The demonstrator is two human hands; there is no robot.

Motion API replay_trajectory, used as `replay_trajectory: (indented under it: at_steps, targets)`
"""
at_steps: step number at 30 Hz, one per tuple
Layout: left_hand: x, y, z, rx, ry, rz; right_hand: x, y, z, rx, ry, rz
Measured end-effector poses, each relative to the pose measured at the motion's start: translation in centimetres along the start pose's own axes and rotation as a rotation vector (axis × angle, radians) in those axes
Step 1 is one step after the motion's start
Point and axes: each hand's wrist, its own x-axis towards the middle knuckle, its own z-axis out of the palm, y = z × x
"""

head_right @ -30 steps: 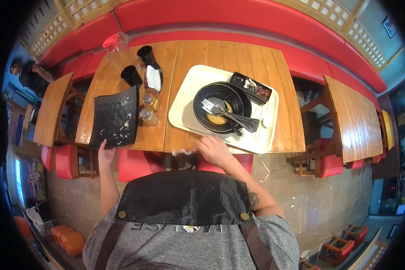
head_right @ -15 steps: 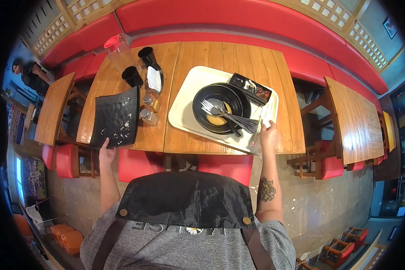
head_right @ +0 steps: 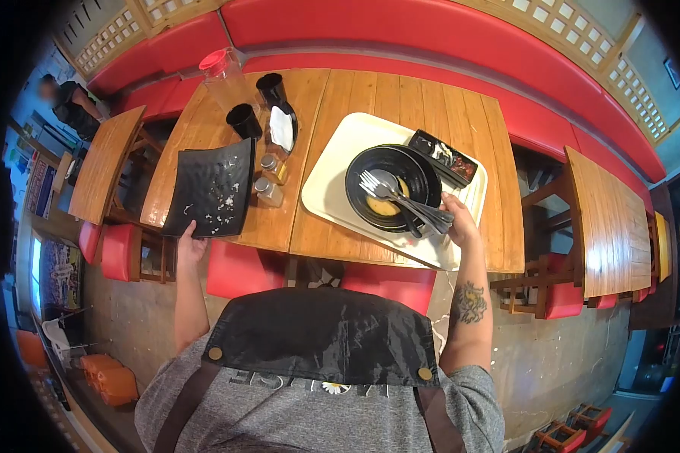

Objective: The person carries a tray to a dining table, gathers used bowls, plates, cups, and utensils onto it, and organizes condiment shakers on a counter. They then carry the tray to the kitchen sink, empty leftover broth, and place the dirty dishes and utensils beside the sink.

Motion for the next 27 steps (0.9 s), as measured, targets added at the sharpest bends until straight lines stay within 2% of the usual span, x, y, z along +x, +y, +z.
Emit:
replay_trajectory:
  at_steps: [2,5,10,12,15,18,19,20,22,27]
  targets:
    - [0.7,-0.3,-0.3,-0.022,0.017,0.009,0.1,-0.5,0.5,0.046,-0.263,0.173]
    - [0.6,-0.7,-0.8,-0.079,-0.065,0.090,-0.2,-1.2,1.4,0.077,-0.285,0.274]
    - [-2.4,-0.2,-1.6,-0.064,-0.031,0.139,0.3,-0.2,2.3,0.113,-0.226,0.388]
    - [-3.6,-0.1,-2.3,-0.067,-0.029,0.147,0.1,0.2,2.5,0.141,-0.213,0.371]
    - [-5.6,-0.1,-2.9,-0.008,0.021,0.275,-0.5,0.7,2.9,0.141,-0.225,0.306]
    - [-8.3,0.5,-3.5,-0.069,0.012,0.277,-1.0,0.9,3.0,0.088,-0.215,0.307]
    - [-9.4,1.1,-3.4,-0.125,0.083,0.198,-1.2,1.2,3.1,0.098,-0.210,0.266]
    - [-10.2,1.4,-3.7,-0.079,0.032,0.298,-1.4,1.4,3.2,0.098,-0.206,0.269]
    - [-12.1,2.6,-3.2,-0.056,-0.023,0.361,-1.8,1.6,3.4,0.129,-0.160,0.237]
    - [-17.5,5.2,2.8,0.003,-0.145,0.425,-2.9,2.4,2.7,0.148,-0.078,0.229]
